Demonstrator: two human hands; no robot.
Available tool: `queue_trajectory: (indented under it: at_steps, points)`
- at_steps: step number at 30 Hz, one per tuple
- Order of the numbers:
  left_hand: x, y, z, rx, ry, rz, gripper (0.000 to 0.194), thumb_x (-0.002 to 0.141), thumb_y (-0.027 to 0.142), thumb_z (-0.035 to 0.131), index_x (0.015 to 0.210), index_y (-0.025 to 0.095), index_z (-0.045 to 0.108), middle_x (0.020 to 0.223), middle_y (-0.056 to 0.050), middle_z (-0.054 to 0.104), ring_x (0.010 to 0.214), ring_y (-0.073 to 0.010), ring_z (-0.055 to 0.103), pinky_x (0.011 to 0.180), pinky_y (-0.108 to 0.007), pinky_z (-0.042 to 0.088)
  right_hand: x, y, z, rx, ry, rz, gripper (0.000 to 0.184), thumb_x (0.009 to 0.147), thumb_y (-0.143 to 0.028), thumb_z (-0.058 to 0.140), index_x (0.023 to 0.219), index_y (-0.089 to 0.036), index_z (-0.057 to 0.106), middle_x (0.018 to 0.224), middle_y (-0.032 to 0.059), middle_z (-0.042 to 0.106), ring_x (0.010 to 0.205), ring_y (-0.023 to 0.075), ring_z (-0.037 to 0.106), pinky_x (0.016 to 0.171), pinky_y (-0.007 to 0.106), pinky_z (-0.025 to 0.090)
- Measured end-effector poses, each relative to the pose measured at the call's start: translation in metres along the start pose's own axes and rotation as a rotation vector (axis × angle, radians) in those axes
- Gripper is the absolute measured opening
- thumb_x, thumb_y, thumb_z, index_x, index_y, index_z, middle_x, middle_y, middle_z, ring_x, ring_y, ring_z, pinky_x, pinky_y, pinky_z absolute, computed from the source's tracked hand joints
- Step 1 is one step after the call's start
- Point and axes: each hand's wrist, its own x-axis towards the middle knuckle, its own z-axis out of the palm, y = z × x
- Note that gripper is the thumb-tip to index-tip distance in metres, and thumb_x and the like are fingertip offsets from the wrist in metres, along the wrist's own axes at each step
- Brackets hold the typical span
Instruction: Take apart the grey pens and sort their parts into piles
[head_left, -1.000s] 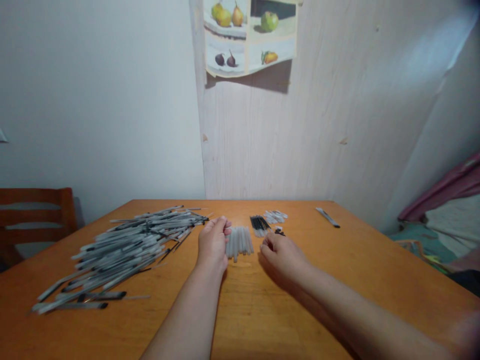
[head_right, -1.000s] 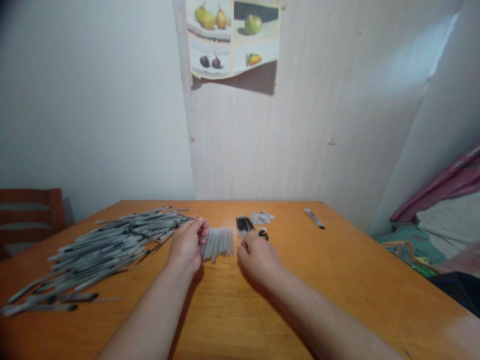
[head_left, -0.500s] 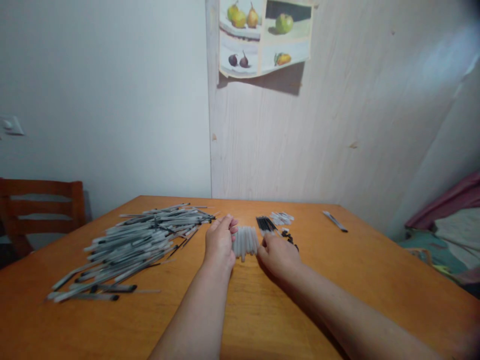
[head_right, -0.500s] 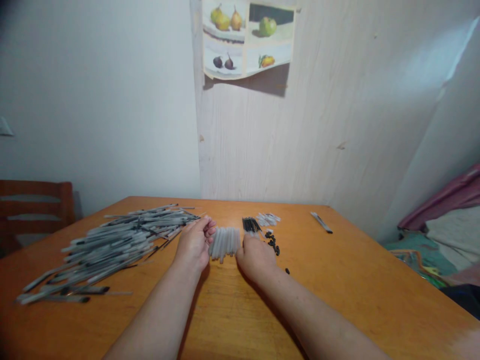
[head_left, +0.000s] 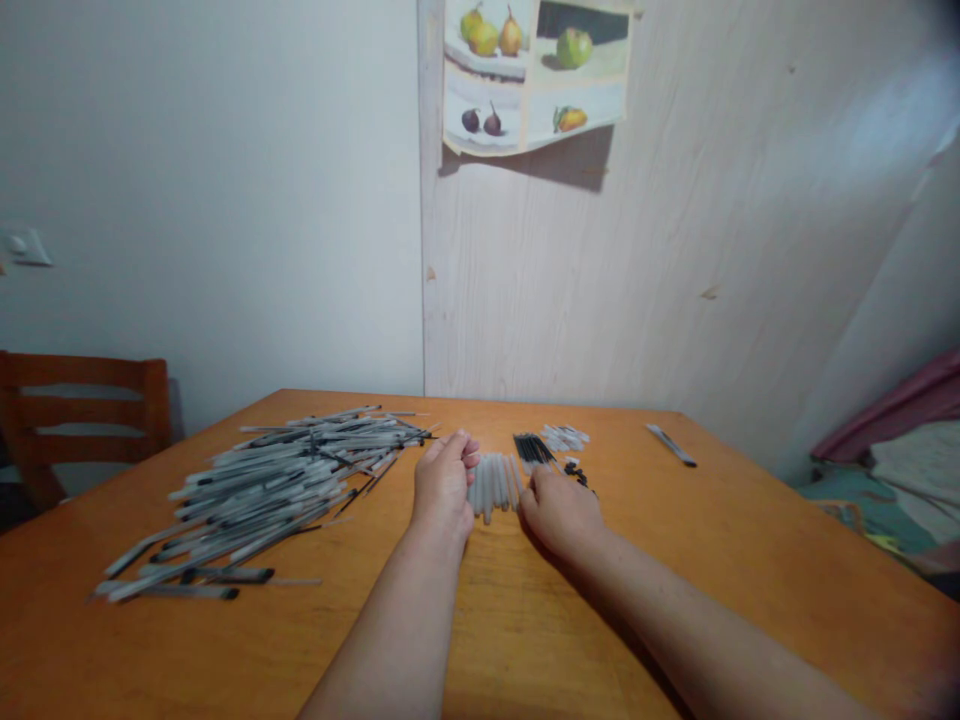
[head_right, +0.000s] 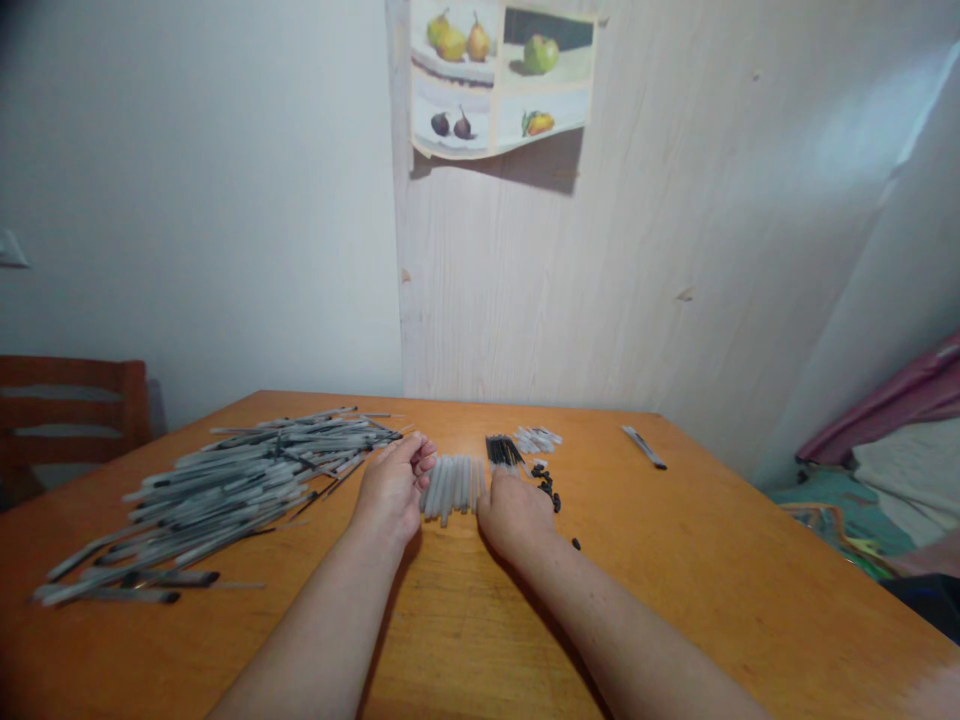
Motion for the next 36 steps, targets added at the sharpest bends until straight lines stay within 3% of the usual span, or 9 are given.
queue_trajectory:
  at_steps: [19, 27, 33, 35, 36]
  points:
    - [-0.001, -0.003, 0.001, 0.034, -0.016, -0.003, 0.035, 0.061, 0.042, 0.074, 0.080, 0.015, 0.064, 0.075, -0.002, 0.066, 0.057, -0.0070, 0.054, 0.051, -0.019, 0.031, 0.002, 0.002, 0.002, -0.033, -0.043, 0.020, 0.037, 0.089, -0.034, 0.044, 0.099, -0.013, 0.072, 0.096, 0.0202, 0.073, 0.090, 0.0311, 0.070, 0.077, 0.039, 0.050]
    - [-0.004, -0.006, 0.001, 0.105, -0.043, 0.011, 0.032, 0.063, 0.043, 0.073, 0.077, 0.016, 0.063, 0.074, -0.003, 0.065, 0.058, -0.0085, 0.053, 0.053, -0.020, 0.032, 0.002, 0.006, 0.002, -0.022, -0.001, 0.016, 0.033, 0.089, -0.034, 0.044, 0.094, -0.014, 0.070, 0.089, 0.0178, 0.073, 0.085, 0.0298, 0.070, 0.070, 0.035, 0.046]
    - [-0.007, -0.016, 0.005, 0.327, -0.130, 0.213, 0.020, 0.075, 0.035, 0.066, 0.086, 0.018, 0.066, 0.075, -0.005, 0.066, 0.064, -0.0152, 0.058, 0.060, -0.025, 0.043, -0.005, 0.014, -0.010, 0.132, 0.120, -0.046, 0.028, 0.090, -0.038, 0.044, 0.081, -0.019, 0.063, 0.077, 0.0093, 0.069, 0.071, 0.0208, 0.063, 0.059, 0.028, 0.034]
    - [-0.009, -0.020, 0.004, 0.471, -0.142, 0.390, 0.022, 0.076, 0.026, 0.064, 0.097, 0.020, 0.068, 0.090, -0.008, 0.069, 0.078, -0.0200, 0.063, 0.073, -0.032, 0.048, -0.007, 0.018, -0.014, 0.230, 0.124, -0.092, 0.027, 0.089, -0.039, 0.045, 0.075, -0.020, 0.059, 0.071, 0.0056, 0.067, 0.067, 0.0182, 0.060, 0.057, 0.027, 0.031]
    - [-0.010, -0.021, 0.004, 0.589, -0.204, 0.538, 0.028, 0.076, 0.020, 0.062, 0.103, 0.022, 0.069, 0.101, -0.010, 0.069, 0.092, -0.0227, 0.063, 0.085, -0.036, 0.047, -0.007, 0.021, -0.016, 0.278, 0.122, -0.115, 0.026, 0.088, -0.038, 0.047, 0.073, -0.020, 0.058, 0.068, 0.0040, 0.065, 0.066, 0.0170, 0.058, 0.057, 0.026, 0.031]
